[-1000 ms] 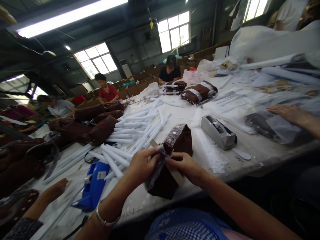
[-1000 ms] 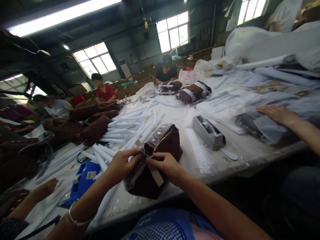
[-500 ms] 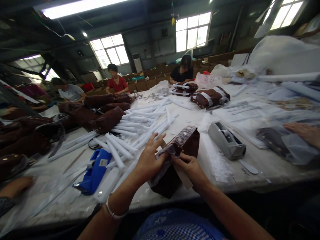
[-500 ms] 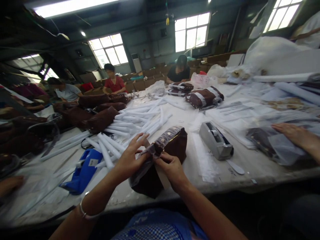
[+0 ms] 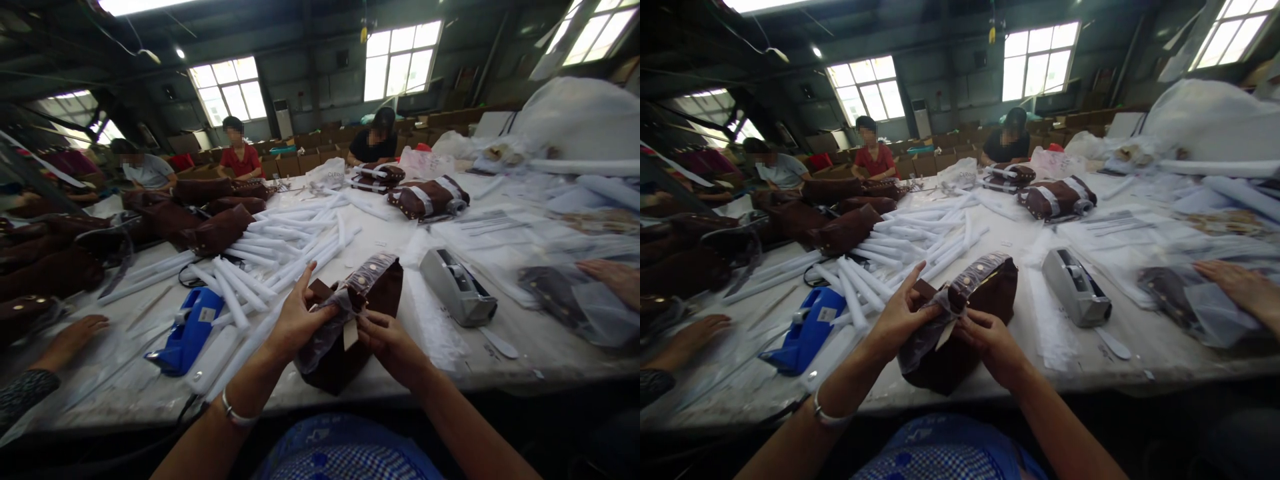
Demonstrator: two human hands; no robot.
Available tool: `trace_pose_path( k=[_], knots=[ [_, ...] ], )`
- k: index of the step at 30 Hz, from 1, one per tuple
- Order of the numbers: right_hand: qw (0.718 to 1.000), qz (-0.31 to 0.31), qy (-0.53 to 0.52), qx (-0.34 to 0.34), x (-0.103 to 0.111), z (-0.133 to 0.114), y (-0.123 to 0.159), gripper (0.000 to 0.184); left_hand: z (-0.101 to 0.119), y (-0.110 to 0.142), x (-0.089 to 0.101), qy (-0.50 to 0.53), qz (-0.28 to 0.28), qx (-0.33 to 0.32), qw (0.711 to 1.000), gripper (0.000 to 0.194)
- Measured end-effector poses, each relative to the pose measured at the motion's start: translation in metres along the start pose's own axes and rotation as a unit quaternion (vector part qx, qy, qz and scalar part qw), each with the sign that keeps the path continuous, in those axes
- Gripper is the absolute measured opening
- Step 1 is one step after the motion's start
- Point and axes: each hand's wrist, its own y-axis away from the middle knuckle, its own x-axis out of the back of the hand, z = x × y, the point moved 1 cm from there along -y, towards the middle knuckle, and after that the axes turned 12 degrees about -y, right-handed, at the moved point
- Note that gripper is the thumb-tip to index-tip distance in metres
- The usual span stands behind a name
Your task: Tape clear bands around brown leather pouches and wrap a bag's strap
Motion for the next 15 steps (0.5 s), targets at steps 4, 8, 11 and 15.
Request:
trace_pose_path(
  k=[4, 8, 11, 15],
  knots=[
    [0.999, 0.031, -0.011, 0.035, -0.002, 0.018, 0.002, 0.041, -0.001, 0.002, -0.002, -0.019, 0.005, -0.011, 1.0, 0.084],
    [0.986, 0.111, 0.023, 0.12, -0.005, 0.034, 0.0, 0.04, 0.006, 0.009, -0.007, -0.058, 0.026, -0.024, 0.998, 0.056],
    [0.975, 0.144, 0.068, 0.156, -0.006, 0.038, -0.003, 0.04, 0.008, 0.014, -0.01, -0.076, 0.046, -0.04, 0.995, 0.045],
    [0.971, 0.145, 0.103, 0.16, -0.007, 0.038, -0.005, 0.038, 0.004, 0.015, -0.01, -0.102, 0.068, -0.05, 0.991, 0.036]
  ],
)
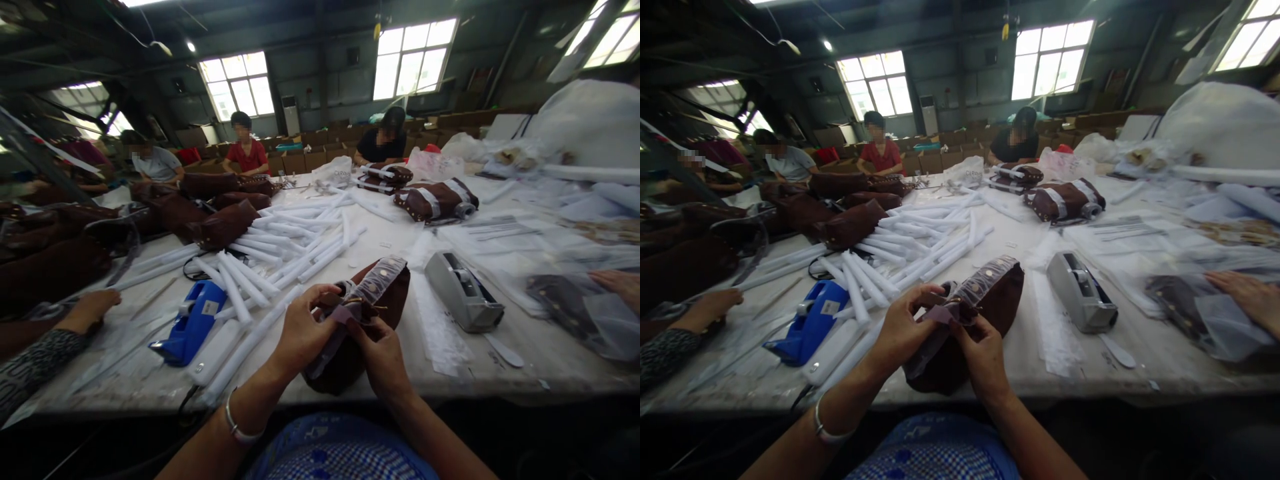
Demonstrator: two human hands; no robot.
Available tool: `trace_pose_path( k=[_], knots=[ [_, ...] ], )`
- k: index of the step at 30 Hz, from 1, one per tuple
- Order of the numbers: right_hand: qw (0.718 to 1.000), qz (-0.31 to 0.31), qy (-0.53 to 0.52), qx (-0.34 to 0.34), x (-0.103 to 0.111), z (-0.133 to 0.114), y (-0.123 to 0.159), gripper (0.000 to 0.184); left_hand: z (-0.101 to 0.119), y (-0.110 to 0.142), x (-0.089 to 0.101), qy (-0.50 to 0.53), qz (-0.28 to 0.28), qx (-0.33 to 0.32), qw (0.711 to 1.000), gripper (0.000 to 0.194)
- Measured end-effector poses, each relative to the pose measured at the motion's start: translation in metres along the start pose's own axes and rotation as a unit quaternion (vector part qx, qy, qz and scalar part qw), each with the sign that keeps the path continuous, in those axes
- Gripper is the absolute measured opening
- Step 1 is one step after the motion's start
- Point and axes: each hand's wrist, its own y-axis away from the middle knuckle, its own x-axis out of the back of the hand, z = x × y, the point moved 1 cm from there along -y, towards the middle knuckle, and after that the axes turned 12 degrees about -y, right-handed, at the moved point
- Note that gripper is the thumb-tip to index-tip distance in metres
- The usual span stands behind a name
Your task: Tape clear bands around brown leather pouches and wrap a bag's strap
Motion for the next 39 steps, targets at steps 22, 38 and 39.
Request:
trace_pose_path(
  k=[22, 38, 39],
  knots=[
    [1.0, -0.017, 0.007, 0.005, -0.007, -0.017, -0.002, 0.044, 0.022, -0.002, 0.022, -0.092, -0.074, -0.033, 0.992, 0.018],
    [0.999, 0.013, -0.028, 0.02, -0.015, -0.006, -0.001, 0.033, 0.001, 0.027, -0.014, -0.437, 0.193, -0.299, 0.826, 0.041],
    [0.999, 0.014, -0.031, 0.021, -0.016, -0.006, -0.002, 0.032, 0.001, 0.029, -0.017, -0.449, 0.192, -0.295, 0.821, 0.043]
  ],
)
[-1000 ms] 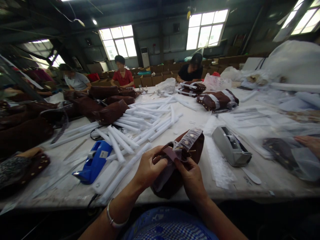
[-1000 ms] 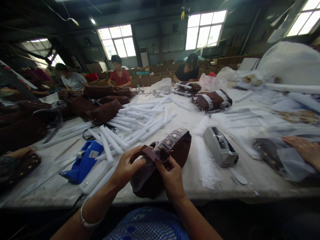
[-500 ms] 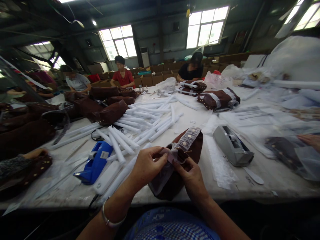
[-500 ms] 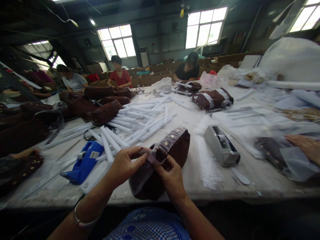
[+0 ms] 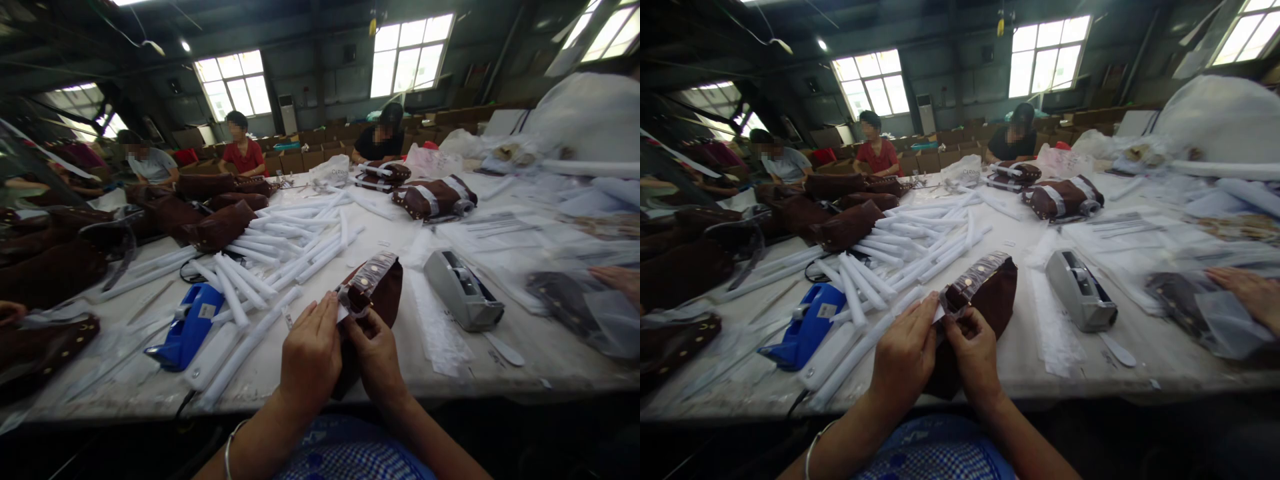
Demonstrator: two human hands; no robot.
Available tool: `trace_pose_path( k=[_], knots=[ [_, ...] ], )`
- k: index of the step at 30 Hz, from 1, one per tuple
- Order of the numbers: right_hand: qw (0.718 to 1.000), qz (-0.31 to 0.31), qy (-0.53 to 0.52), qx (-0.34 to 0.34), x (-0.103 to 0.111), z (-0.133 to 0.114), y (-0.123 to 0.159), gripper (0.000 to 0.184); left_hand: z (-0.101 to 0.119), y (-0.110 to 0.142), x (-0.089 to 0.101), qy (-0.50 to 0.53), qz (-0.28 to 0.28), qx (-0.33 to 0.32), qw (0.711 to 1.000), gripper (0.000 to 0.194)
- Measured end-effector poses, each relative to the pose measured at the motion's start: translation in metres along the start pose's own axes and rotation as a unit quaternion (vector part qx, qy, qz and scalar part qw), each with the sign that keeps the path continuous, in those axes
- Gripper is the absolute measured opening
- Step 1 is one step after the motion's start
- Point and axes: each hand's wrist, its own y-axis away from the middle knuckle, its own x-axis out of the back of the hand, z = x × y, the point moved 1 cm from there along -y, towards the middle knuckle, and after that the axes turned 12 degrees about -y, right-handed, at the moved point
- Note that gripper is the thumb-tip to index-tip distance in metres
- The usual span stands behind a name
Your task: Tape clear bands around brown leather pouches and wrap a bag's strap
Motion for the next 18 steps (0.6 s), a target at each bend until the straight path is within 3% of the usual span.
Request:
trace_pose_path(
  k=[12, 15, 18],
  knots=[
    [0.999, -0.006, 0.043, -0.007, -0.005, -0.017, -0.001, 0.031, 0.01, 0.013, -0.009, -0.006, -0.083, 0.021, 0.996, 0.062],
    [0.998, -0.011, 0.057, -0.006, -0.002, -0.02, -0.002, 0.033, 0.003, 0.009, -0.003, 0.079, -0.098, 0.039, 0.991, 0.055],
    [0.998, -0.032, 0.058, -0.017, 0.003, -0.022, -0.005, 0.036, -0.015, -0.005, 0.004, 0.235, -0.149, 0.122, 0.953, 0.042]
  ],
)
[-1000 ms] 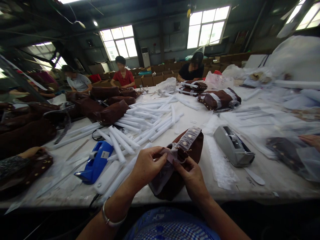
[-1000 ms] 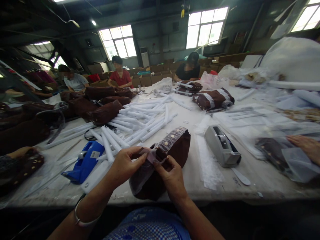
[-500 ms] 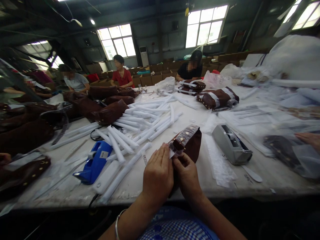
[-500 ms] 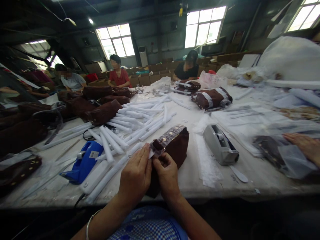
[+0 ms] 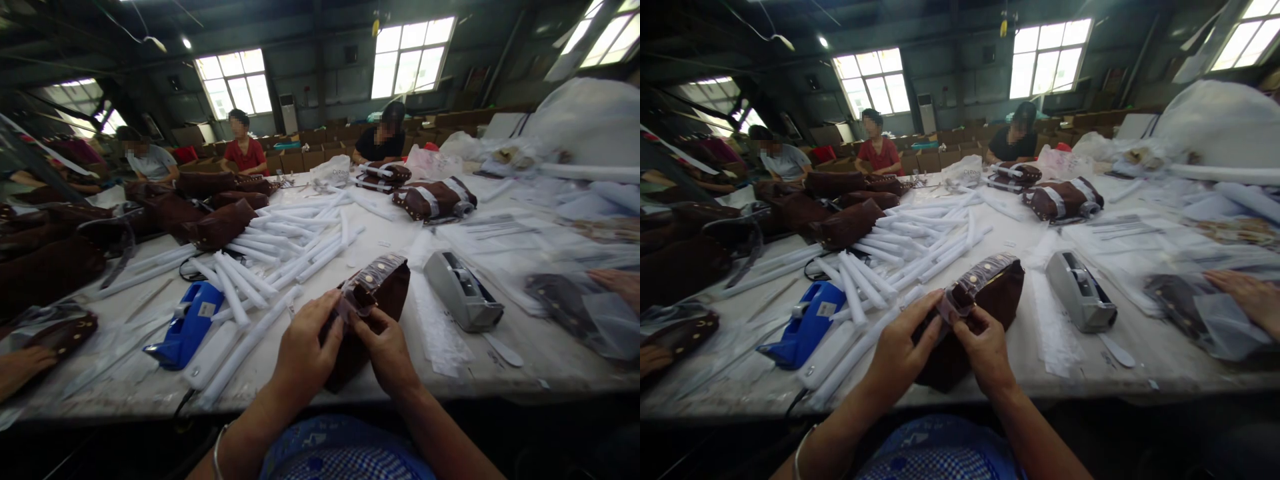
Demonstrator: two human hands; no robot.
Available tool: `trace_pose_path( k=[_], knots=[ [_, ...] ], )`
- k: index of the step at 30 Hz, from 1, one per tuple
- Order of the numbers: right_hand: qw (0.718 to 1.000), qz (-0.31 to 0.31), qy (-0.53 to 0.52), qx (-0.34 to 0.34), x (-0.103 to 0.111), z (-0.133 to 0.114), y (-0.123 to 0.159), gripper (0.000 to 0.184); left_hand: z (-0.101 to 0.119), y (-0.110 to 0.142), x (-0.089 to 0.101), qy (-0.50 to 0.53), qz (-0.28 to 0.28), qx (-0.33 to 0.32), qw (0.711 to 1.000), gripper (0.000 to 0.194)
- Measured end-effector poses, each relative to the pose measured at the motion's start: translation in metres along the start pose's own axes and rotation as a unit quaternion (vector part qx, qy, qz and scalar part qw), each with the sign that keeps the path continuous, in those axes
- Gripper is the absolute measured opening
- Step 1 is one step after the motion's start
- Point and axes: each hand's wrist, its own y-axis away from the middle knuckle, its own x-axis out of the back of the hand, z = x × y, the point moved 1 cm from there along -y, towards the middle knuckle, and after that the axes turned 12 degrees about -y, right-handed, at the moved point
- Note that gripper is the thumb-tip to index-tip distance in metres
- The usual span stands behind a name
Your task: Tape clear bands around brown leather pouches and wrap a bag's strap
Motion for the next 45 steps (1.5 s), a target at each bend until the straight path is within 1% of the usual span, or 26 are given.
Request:
trace_pose_path(
  k=[2, 3, 5, 8, 11, 13, 14, 15, 16, 17, 18, 19, 20, 21, 22, 23, 24, 26, 28, 30, 33, 36, 38, 41, 43, 45],
  knots=[
    [1.0, -0.026, -0.009, -0.014, 0.004, -0.001, -0.003, 0.036, -0.007, -0.012, 0.011, 0.094, -0.038, 0.061, 0.993, 0.035],
    [0.999, -0.037, -0.012, -0.018, 0.006, -0.001, -0.004, 0.036, -0.01, -0.017, 0.014, 0.121, -0.056, 0.078, 0.988, 0.032],
    [0.999, -0.048, -0.011, -0.013, 0.008, -0.002, -0.007, 0.036, -0.015, -0.027, 0.016, 0.135, -0.089, 0.081, 0.983, 0.029],
    [0.999, -0.05, 0.003, 0.006, 0.009, -0.005, -0.008, 0.034, -0.017, -0.033, 0.009, 0.132, -0.131, 0.059, 0.981, 0.026],
    [0.997, -0.067, 0.029, 0.029, 0.012, -0.011, -0.008, 0.032, -0.021, -0.031, -0.005, 0.159, -0.15, 0.065, 0.974, 0.028],
    [0.99, -0.103, 0.078, 0.05, 0.022, -0.018, -0.012, 0.03, -0.025, -0.03, -0.012, 0.183, -0.156, 0.087, 0.967, 0.031],
    [0.984, -0.122, 0.117, 0.064, 0.032, -0.024, -0.015, 0.028, -0.028, -0.029, -0.015, 0.199, -0.158, 0.102, 0.962, 0.034],
    [0.974, -0.128, 0.164, 0.085, 0.046, -0.031, -0.02, 0.025, -0.03, -0.029, -0.017, 0.221, -0.158, 0.121, 0.955, 0.037],
    [0.963, -0.112, 0.216, 0.114, 0.065, -0.039, -0.026, 0.023, -0.032, -0.029, -0.019, 0.245, -0.156, 0.144, 0.946, 0.042],
    [0.949, -0.081, 0.269, 0.145, 0.089, -0.048, -0.033, 0.023, -0.034, -0.029, -0.019, 0.27, -0.151, 0.169, 0.936, 0.047],
    [0.929, -0.009, 0.316, 0.191, 0.116, -0.057, -0.041, 0.022, -0.035, -0.03, -0.02, 0.291, -0.142, 0.195, 0.926, 0.052],
    [0.903, 0.074, 0.36, 0.223, 0.145, -0.066, -0.049, 0.024, -0.035, -0.03, -0.019, 0.308, -0.133, 0.217, 0.917, 0.057],
    [0.874, 0.143, 0.401, 0.236, 0.174, -0.073, -0.058, 0.025, -0.035, -0.031, -0.019, 0.319, -0.122, 0.235, 0.91, 0.061],
    [0.849, 0.203, 0.429, 0.234, 0.202, -0.078, -0.067, 0.025, -0.034, -0.032, -0.019, 0.325, -0.112, 0.247, 0.906, 0.064],
    [0.833, 0.252, 0.444, 0.211, 0.227, -0.082, -0.076, 0.023, -0.032, -0.033, -0.018, 0.328, -0.102, 0.256, 0.904, 0.065],
    [0.835, 0.288, 0.436, 0.171, 0.249, -0.083, -0.083, 0.019, -0.03, -0.034, -0.018, 0.33, -0.095, 0.262, 0.902, 0.065],
    [0.842, 0.31, 0.421, 0.134, 0.266, -0.082, -0.089, 0.015, -0.028, -0.035, -0.018, 0.33, -0.09, 0.268, 0.901, 0.064],
    [0.86, 0.328, 0.384, 0.077, 0.287, -0.077, -0.097, 0.016, -0.025, -0.036, -0.018, 0.328, -0.085, 0.275, 0.9, 0.062],
    [0.877, 0.328, 0.348, 0.057, 0.293, -0.07, -0.101, 0.019, -0.024, -0.037, -0.019, 0.328, -0.083, 0.277, 0.899, 0.062],
    [0.89, 0.331, 0.309, 0.06, 0.29, -0.067, -0.102, 0.023, -0.025, -0.037, -0.02, 0.329, -0.08, 0.279, 0.898, 0.063],
    [0.899, 0.341, 0.256, 0.102, 0.281, -0.071, -0.095, 0.029, -0.027, -0.037, -0.019, 0.331, -0.077, 0.28, 0.898, 0.064],
    [0.908, 0.344, 0.199, 0.133, 0.274, -0.078, -0.077, 0.033, -0.027, -0.038, -0.017, 0.334, -0.078, 0.29, 0.894, 0.066],
    [0.918, 0.345, 0.152, 0.122, 0.273, -0.078, -0.06, 0.036, -0.025, -0.037, -0.016, 0.336, -0.077, 0.298, 0.89, 0.066],
    [0.929, 0.346, 0.101, 0.079, 0.276, -0.068, -0.036, 0.037, -0.024, -0.037, -0.015, 0.339, -0.079, 0.303, 0.887, 0.065],
    [0.931, 0.349, 0.085, 0.057, 0.28, -0.058, -0.027, 0.037, -0.024, -0.037, -0.015, 0.34, -0.081, 0.302, 0.887, 0.064],
    [0.93, 0.356, 0.078, 0.047, 0.284, -0.048, -0.024, 0.037, -0.024, -0.036, -0.015, 0.337, -0.082, 0.302, 0.888, 0.064]
  ],
)
